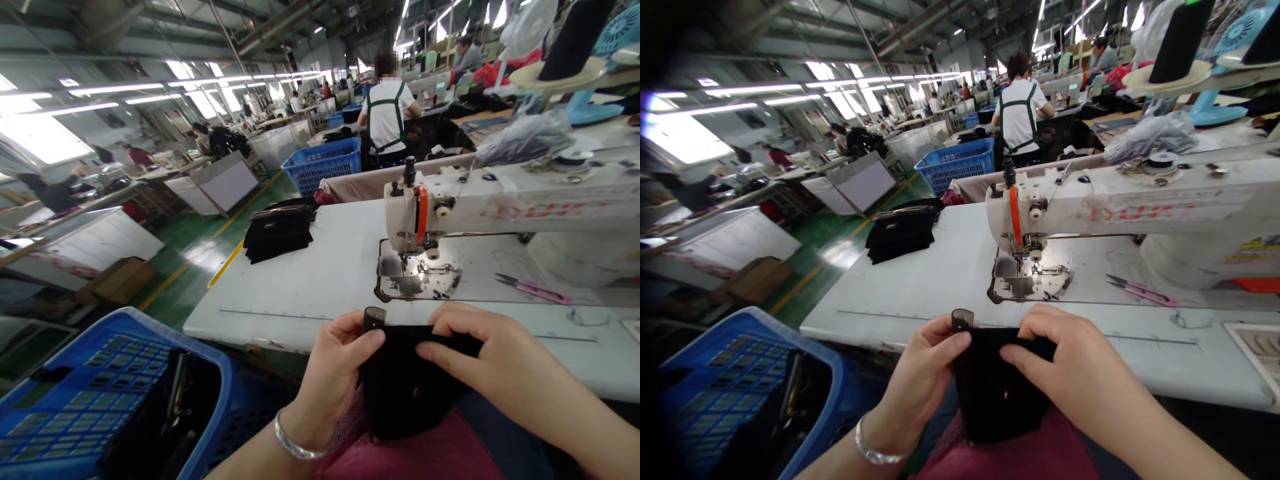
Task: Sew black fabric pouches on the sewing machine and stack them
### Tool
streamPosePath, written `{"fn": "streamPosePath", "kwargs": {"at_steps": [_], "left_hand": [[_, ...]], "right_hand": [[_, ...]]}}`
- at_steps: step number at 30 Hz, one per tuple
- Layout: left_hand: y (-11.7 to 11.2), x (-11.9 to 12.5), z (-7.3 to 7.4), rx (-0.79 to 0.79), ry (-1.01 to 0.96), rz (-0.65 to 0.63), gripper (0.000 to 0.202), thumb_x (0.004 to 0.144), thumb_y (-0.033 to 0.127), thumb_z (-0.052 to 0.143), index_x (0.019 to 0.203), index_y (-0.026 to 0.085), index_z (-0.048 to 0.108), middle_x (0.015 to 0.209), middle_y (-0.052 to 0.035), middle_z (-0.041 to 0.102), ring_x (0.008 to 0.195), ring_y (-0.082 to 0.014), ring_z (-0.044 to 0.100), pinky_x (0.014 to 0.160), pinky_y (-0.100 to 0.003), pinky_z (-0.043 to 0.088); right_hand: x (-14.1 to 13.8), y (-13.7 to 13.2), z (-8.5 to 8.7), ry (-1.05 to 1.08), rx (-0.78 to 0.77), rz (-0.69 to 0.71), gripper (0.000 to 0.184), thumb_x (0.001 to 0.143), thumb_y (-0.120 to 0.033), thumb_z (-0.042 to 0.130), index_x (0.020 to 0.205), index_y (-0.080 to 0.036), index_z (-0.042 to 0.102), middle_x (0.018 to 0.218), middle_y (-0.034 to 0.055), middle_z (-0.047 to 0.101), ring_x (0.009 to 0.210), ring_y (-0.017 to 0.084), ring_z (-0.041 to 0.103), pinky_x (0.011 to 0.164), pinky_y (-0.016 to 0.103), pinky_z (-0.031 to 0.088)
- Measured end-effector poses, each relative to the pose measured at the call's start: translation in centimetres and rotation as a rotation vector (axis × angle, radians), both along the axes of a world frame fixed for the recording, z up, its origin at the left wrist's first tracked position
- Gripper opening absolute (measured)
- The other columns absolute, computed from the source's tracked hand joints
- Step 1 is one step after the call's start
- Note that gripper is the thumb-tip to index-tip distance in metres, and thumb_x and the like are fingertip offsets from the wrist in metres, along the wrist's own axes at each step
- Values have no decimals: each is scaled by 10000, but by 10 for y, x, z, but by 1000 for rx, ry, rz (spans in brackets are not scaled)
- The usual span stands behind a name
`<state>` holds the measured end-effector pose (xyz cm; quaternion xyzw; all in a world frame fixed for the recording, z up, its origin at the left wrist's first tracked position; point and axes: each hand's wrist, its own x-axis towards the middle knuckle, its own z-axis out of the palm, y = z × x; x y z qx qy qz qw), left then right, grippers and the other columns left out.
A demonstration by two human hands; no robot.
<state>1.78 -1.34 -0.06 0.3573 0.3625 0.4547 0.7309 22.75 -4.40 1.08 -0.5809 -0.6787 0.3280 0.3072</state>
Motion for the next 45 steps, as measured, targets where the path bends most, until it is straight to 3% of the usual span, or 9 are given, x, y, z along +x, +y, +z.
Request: {"fn": "streamPosePath", "kwargs": {"at_steps": [8, 15, 26, 29, 32, 35, 38, 42, 45], "left_hand": [[2, 0, -7, -29, 32, 39, 219, 681, 191, 880, 870, 140, 782, 871, -55, 764, 767, -131, 679, 774, -217, 552], [9, -7, -13, -41, 111, 153, 281, 637, 223, 911, 872, 140, 783, 838, -40, 751, 754, -121, 665, 739, -193, 544], [9, -8, -18, -34, 226, 209, 322, 627, 263, 919, 885, 148, 766, 845, -34, 731, 757, -130, 641, 737, -210, 529], [25, -20, -8, 99, 373, 160, 314, 699, 312, 870, 947, 158, 755, 891, -43, 725, 793, -160, 640, 750, -236, 517], [66, -31, 15, 500, 798, 8, 168, 804, 314, 769, 907, 184, 740, 835, -20, 692, 792, -175, 616, 742, -244, 481], [114, -23, 25, 948, 1120, -297, 102, 877, 249, 639, 918, 197, 717, 932, -43, 683, 905, -220, 612, 881, -333, 472], [147, 2, 3, 1128, 1088, -599, 146, 894, 201, 583, 973, 189, 705, 975, -79, 675, 964, -239, 600, 973, -405, 464], [164, 26, -38, 1156, 922, -736, 156, 896, 181, 587, 965, 227, 719, 1040, -81, 691, 1107, -237, 588, 1121, -431, 383], [178, 27, -50, 958, 882, -610, 119, 796, 167, 690, 887, 217, 747, 1059, -85, 693, 1126, -267, 579, 1126, -446, 372]], "right_hand": [[6, 0, -2, 44, -15, -30, 237, 823, -400, 704, 686, -225, 622, 757, -28, 657, 727, 153, 611, 666, 273, 464], [23, -8, -18, 450, -168, -253, 367, 744, -543, 770, 877, -203, 732, 986, 75, 744, 832, 221, 684, 664, 283, 551], [13, -6, -21, 594, -48, -383, 366, 731, -426, 813, 737, -202, 525, 943, 60, 713, 736, 150, 636, 664, 268, 538], [5, -4, -27, 634, -53, -375, 361, 747, -386, 799, 834, -218, 492, 874, 21, 675, 734, 144, 626, 677, 268, 528], [-15, 3, -38, 670, -132, -258, 324, 773, -281, 738, 952, -229, 473, 830, -8, 648, 732, 141, 621, 663, 261, 503], [-27, 13, -50, 495, -246, -25, 294, 804, -184, 650, 1039, -232, 481, 774, -34, 654, 674, 140, 610, 630, 263, 468], [-13, 28, -58, 34, -122, 56, 132, 874, -200, 615, 991, -225, 558, 792, -13, 675, 716, 166, 626, 666, 291, 446], [29, 60, -62, -372, 226, 113, 118, 955, -203, 527, 916, -206, 638, 907, 51, 695, 840, 202, 639, 758, 337, 472], [47, 88, -67, -519, 385, 246, 197, 947, -143, 491, 994, -185, 677, 986, 87, 709, 903, 234, 644, 810, 389, 510]]}}
